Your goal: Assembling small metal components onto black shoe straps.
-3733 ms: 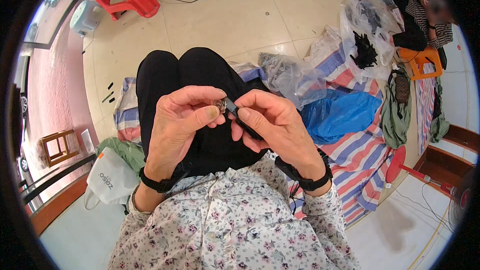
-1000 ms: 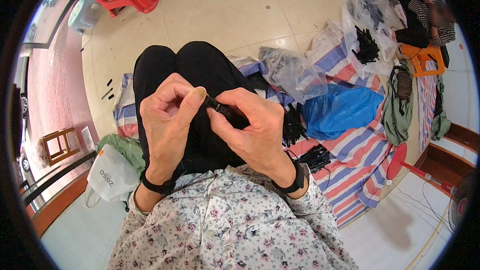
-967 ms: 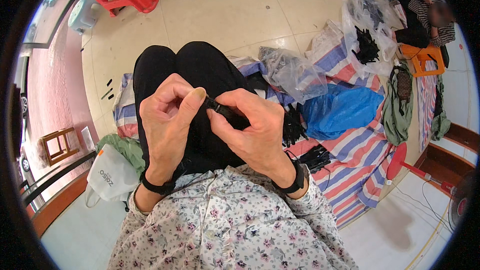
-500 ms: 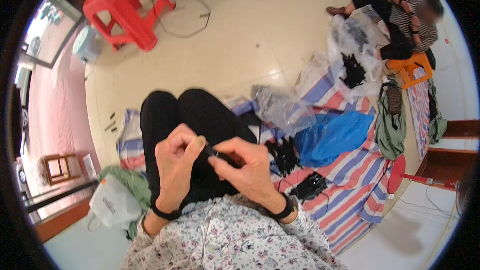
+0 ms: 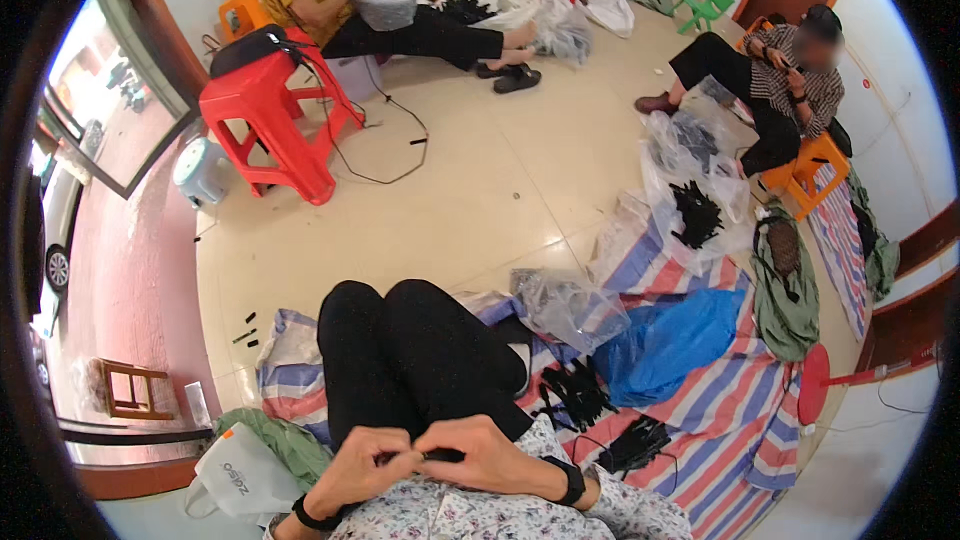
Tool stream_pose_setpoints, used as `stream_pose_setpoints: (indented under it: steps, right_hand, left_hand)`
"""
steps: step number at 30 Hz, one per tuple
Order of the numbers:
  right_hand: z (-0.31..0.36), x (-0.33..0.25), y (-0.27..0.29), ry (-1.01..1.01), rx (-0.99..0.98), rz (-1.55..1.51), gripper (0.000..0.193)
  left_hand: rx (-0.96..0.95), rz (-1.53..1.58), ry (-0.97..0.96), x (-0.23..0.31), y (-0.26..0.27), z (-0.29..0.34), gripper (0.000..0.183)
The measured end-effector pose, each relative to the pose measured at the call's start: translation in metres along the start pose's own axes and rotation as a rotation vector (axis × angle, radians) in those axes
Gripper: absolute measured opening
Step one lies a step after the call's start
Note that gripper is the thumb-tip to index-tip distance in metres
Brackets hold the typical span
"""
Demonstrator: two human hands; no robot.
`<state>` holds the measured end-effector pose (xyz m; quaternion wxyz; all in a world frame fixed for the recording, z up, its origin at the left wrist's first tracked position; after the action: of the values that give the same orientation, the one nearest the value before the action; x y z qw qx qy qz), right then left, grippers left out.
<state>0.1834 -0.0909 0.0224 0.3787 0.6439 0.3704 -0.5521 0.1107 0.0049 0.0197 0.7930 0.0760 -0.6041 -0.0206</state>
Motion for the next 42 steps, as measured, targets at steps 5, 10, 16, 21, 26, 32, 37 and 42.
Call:
stream_pose_setpoints:
  steps: [5,10,16,21,26,32,37,42]
  right_hand:
    - [0.018,0.005,-0.021,-0.086,-0.191,-0.06,0.019]
    - [0.018,0.002,-0.029,-0.061,-0.227,-0.107,0.021]
    - [0.025,0.009,-0.036,-0.095,-0.297,-0.085,0.021]
    - [0.025,0.005,-0.033,-0.121,-0.302,-0.054,0.02]
    - [0.011,-0.021,-0.026,-0.042,-0.173,-0.091,0.016]
    - [0.01,-0.012,-0.027,-0.081,-0.171,-0.12,0.02]
    - [0.011,-0.002,-0.025,-0.034,-0.153,-0.165,0.019]
    - [0.003,-0.007,-0.026,-0.054,-0.174,-0.083,0.018]
  left_hand:
    - [-0.11,0.127,0.157,-0.03,-0.018,0.03,0.021]
    - [-0.084,0.332,0.22,-0.026,-0.023,0.044,0.025]
    - [-0.036,0.405,0.172,-0.031,-0.027,0.058,0.028]
    - [-0.078,0.372,0.18,-0.045,-0.031,0.058,0.025]
    - [-0.137,0.398,0.126,-0.037,-0.037,0.053,0.028]
    - [-0.082,0.465,0.078,-0.044,-0.034,0.05,0.038]
    - [-0.143,0.537,0.111,-0.048,-0.034,0.05,0.033]
    - [-0.08,0.493,0.14,-0.073,-0.032,0.046,0.039]
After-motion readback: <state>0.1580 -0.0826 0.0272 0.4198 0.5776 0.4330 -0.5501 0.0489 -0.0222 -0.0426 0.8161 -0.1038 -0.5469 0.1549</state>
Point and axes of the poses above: each hand's wrist, its own z-axis away from the middle knuckle, its own y-axis out of the back of the hand, x = y × z, the point moved 8 cm from there along -z, towards the middle knuckle, and after that the axes turned 2 degrees about x, right-handed, at the moved point
